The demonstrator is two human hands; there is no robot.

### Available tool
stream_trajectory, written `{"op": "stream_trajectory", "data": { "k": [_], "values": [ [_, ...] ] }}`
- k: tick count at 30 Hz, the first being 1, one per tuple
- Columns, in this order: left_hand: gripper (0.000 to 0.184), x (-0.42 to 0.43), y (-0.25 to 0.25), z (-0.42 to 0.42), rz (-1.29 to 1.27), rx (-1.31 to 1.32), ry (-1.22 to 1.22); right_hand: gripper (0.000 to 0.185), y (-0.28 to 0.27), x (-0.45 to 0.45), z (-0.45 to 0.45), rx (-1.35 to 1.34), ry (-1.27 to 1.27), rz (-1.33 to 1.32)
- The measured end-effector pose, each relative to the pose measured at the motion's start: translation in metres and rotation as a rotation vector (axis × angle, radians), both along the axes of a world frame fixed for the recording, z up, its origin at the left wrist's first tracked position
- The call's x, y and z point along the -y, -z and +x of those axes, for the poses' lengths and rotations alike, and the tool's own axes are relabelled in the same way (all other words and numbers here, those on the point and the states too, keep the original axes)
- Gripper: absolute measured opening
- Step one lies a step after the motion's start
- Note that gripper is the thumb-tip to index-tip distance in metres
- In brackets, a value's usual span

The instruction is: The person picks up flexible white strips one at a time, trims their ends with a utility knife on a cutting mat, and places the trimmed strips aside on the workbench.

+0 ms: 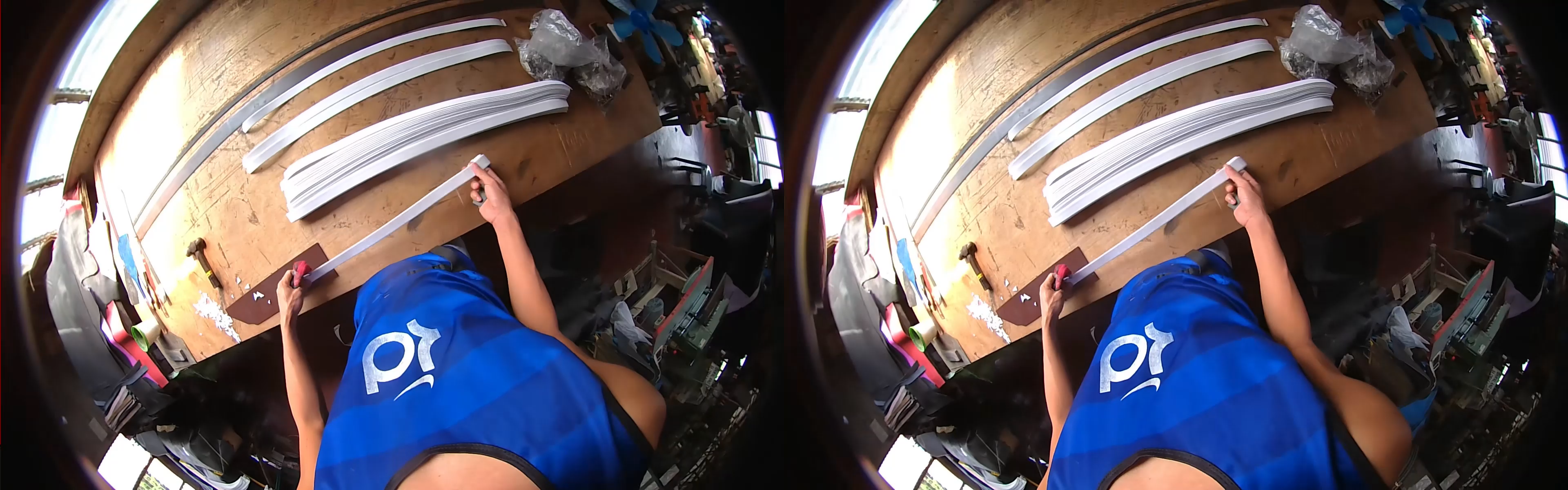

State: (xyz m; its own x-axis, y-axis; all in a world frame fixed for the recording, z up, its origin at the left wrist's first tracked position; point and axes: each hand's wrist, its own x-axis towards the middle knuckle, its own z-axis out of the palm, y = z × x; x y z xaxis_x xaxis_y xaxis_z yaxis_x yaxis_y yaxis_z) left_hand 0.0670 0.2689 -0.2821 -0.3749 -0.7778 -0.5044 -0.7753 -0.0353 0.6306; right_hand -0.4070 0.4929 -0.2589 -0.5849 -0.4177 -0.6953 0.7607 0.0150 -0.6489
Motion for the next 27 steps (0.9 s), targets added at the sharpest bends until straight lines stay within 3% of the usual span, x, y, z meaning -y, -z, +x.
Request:
{"op": "stream_trajectory", "data": {
  "k": [4, 7, 9, 11, 13, 18, 23, 27],
  "values": [
    [0.009, 0.018, -0.013, 0.019, 0.136, -0.119, 0.017, 0.005, 0.003, -0.007, -0.050, 0.086, 0.080, -0.369],
    [0.009, 0.033, -0.033, 0.016, 0.200, -0.129, 0.043, 0.015, -0.009, 0.005, -0.084, 0.093, 0.086, -0.450],
    [0.032, 0.050, -0.030, 0.032, 0.205, 0.057, 0.087, 0.019, -0.010, 0.013, -0.108, 0.012, 0.115, -0.464],
    [0.013, 0.056, -0.069, 0.012, 0.199, 0.058, 0.072, 0.017, -0.020, 0.023, -0.128, -0.118, 0.140, -0.373],
    [0.010, 0.070, -0.080, 0.013, 0.215, -0.014, -0.008, 0.013, -0.017, 0.033, -0.152, -0.239, 0.129, -0.273],
    [0.019, 0.113, -0.099, -0.005, 0.147, 0.017, -0.085, 0.019, -0.009, 0.066, -0.200, -0.411, 0.172, -0.131],
    [0.020, 0.178, -0.079, -0.021, -0.053, 0.077, -0.024, 0.016, 0.005, 0.102, -0.242, -0.420, 0.187, -0.107],
    [0.023, 0.209, -0.083, -0.060, -0.045, 0.014, -0.102, 0.016, 0.021, 0.123, -0.275, -0.386, 0.289, -0.033]
  ]
}}
